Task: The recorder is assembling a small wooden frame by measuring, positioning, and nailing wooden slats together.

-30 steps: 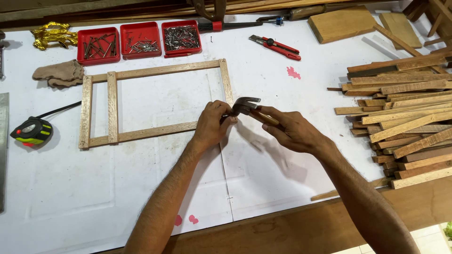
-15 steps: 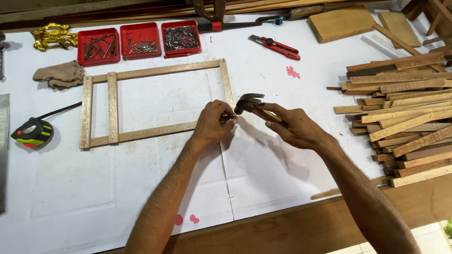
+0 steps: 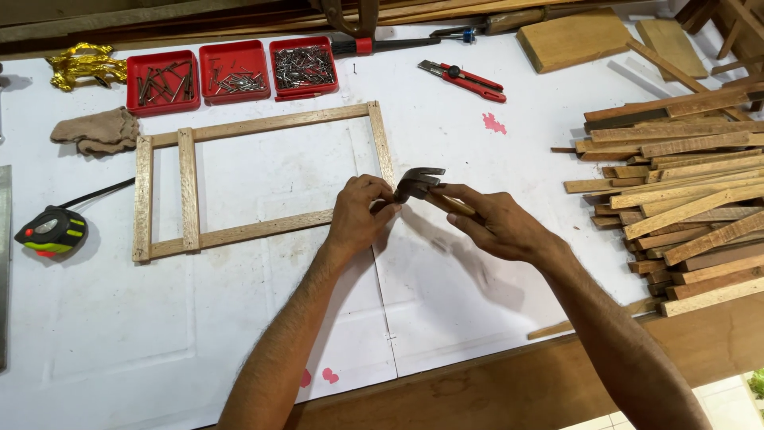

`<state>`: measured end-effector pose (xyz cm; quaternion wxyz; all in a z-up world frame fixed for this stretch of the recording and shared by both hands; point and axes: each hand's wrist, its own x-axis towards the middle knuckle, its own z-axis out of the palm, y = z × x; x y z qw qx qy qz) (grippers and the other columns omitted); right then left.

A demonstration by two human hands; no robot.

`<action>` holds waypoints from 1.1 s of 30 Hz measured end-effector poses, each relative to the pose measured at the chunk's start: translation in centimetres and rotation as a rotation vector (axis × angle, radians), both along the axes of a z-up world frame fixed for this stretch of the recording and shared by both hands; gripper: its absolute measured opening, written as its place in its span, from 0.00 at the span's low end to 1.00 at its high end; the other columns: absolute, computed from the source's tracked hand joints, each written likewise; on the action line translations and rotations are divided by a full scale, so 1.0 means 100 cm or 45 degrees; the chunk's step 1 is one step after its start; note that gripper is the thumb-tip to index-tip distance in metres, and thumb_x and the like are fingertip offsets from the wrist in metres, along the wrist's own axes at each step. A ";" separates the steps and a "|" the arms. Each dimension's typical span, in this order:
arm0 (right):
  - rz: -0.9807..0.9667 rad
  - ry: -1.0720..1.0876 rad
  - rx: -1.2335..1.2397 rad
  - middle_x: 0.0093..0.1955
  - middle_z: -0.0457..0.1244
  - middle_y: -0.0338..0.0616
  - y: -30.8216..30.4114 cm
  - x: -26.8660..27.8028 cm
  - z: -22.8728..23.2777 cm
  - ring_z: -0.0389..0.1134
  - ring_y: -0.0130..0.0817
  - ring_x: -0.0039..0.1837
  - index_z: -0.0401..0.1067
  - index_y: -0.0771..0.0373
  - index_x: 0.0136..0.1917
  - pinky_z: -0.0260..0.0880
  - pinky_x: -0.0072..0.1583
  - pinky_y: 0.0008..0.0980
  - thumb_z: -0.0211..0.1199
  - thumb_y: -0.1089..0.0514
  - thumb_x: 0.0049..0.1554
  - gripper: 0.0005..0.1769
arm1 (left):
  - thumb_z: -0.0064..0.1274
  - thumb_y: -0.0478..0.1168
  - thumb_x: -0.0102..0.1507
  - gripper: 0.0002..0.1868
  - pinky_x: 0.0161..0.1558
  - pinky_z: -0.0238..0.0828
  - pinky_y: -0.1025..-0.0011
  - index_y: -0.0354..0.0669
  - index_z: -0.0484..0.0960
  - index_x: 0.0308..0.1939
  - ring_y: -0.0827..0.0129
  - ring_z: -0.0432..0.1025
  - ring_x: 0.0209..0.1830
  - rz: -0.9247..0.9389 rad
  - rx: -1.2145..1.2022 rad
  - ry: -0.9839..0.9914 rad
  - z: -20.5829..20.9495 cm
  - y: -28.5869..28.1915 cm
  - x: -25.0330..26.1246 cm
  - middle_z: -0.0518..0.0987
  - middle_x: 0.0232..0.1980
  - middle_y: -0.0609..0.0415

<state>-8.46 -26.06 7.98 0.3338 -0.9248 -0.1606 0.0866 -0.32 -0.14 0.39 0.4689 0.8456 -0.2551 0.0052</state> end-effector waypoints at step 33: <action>-0.162 0.066 -0.102 0.54 0.73 0.48 0.021 0.000 0.054 0.77 0.43 0.53 0.63 0.50 0.72 0.78 0.55 0.44 0.57 0.51 0.62 0.24 | 0.69 0.37 0.56 0.21 0.48 0.82 0.66 0.42 0.74 0.48 0.63 0.80 0.44 -0.025 -0.032 0.170 0.011 0.004 0.004 0.79 0.45 0.47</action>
